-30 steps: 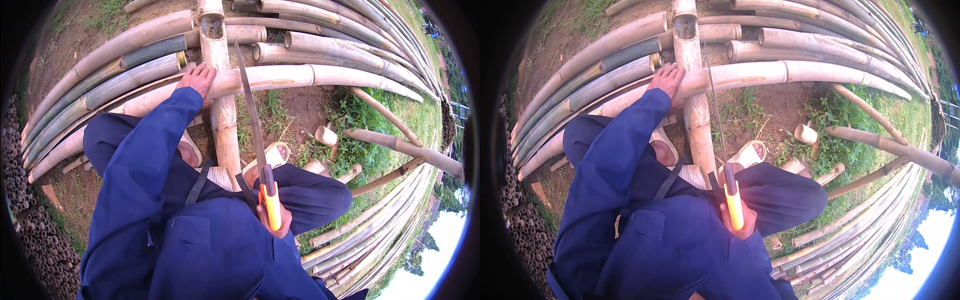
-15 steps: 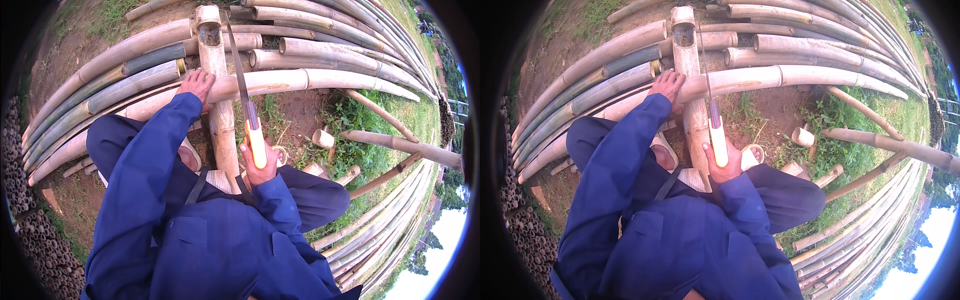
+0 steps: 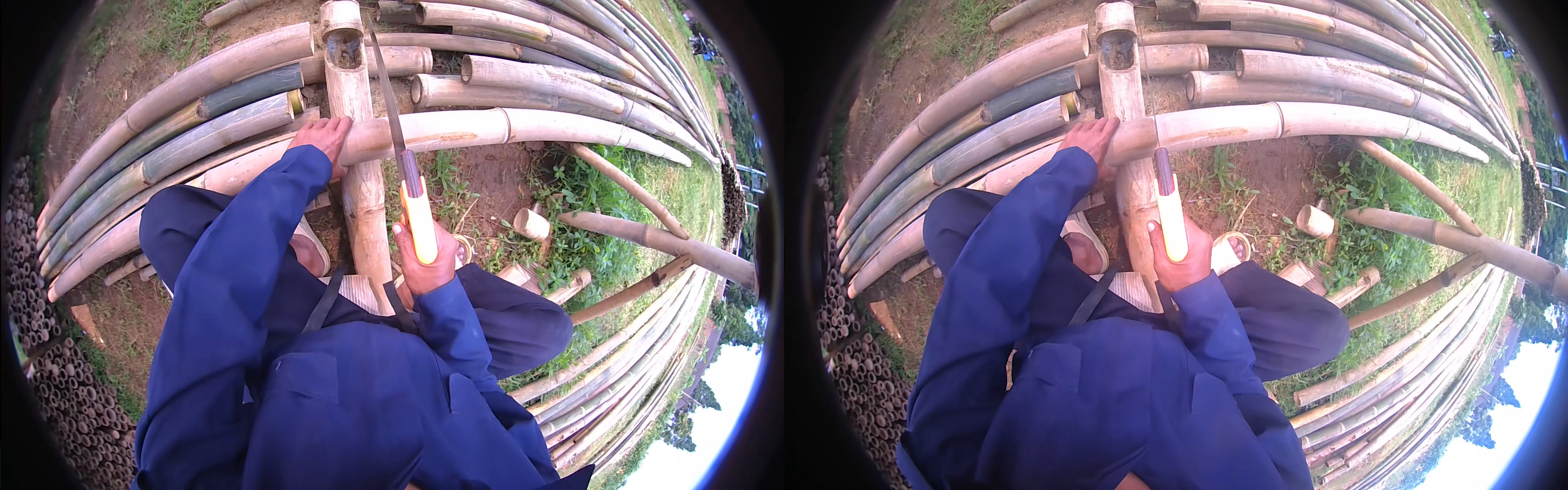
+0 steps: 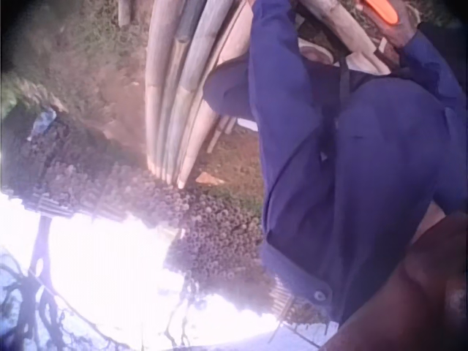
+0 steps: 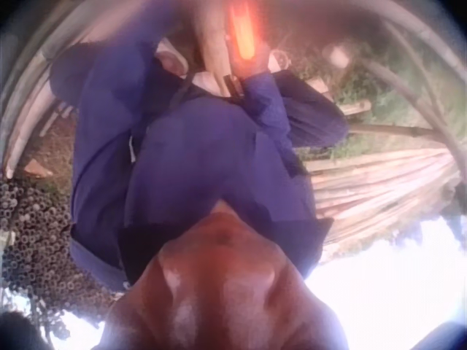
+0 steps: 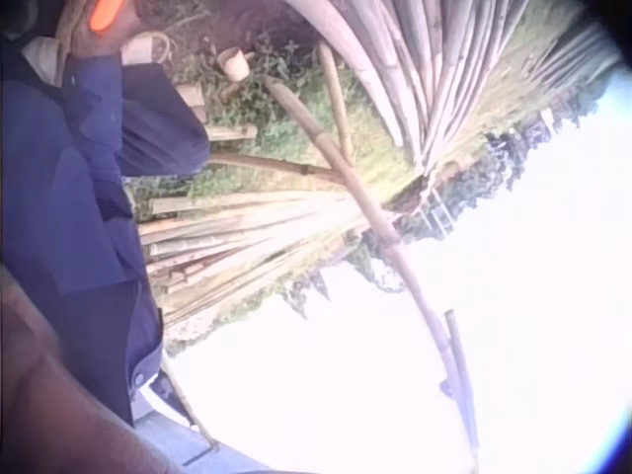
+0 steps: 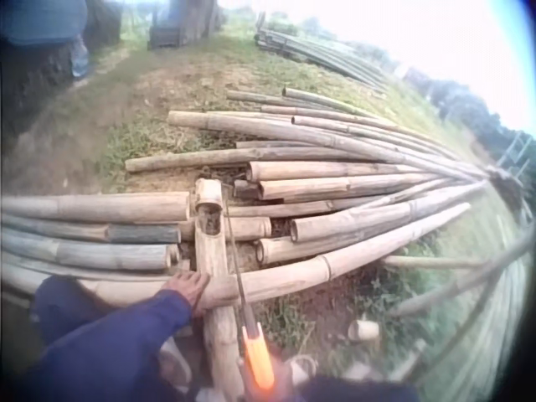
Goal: The person positions bamboo poles on a makeshift stand and uses a hand saw to cut them into shorter sections. The cut pieces are placed aside as the task continues.
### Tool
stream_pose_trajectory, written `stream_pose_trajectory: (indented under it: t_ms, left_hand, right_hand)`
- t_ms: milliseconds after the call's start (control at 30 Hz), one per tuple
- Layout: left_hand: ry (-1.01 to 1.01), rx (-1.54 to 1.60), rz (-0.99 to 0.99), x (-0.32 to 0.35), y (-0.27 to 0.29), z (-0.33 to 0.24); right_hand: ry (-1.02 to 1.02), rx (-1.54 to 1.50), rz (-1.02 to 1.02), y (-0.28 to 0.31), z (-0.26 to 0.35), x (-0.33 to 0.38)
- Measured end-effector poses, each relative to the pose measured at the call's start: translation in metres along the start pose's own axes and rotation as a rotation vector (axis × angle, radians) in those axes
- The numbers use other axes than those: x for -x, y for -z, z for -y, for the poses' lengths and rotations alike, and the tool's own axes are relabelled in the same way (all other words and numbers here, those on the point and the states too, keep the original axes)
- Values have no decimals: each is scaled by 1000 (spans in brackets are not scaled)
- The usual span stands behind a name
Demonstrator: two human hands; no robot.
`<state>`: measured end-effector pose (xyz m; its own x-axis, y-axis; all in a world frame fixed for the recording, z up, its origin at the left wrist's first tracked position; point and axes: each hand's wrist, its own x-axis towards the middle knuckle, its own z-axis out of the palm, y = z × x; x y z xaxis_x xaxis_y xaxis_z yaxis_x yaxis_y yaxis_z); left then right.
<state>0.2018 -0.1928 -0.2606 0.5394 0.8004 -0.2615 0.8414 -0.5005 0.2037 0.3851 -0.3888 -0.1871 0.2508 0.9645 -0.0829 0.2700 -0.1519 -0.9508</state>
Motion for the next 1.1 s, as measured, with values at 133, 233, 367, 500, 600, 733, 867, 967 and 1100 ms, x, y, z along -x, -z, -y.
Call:
stream_pose_trajectory:
  t_ms: [133,233,367,500,600,733,867,967,1100]
  left_hand:
    - [-4,54,-95,9,-12,12]
    - [-6,49,-54,10,-7,1]
    - [-17,32,-111,8,-15,1]
    - [22,89,60,7,6,-3]
    - [-13,53,-55,9,-6,8]
    - [-17,46,-73,10,-15,3]
    - [13,96,50,-1,7,-1]
    - [2,83,67,13,-2,-3]
    - [-25,72,-62,8,-11,5]
  right_hand:
    - [-106,-61,14,24,-3,75]
    - [-8,189,61,56,8,134]
    - [-143,93,91,31,14,62]
    - [-174,18,68,21,-5,34]
    - [-228,38,76,51,17,115]
    - [4,252,75,64,17,138]
    - [-69,-18,28,9,4,30]
    - [-108,-18,-12,20,10,50]
    - [-18,184,11,64,7,162]
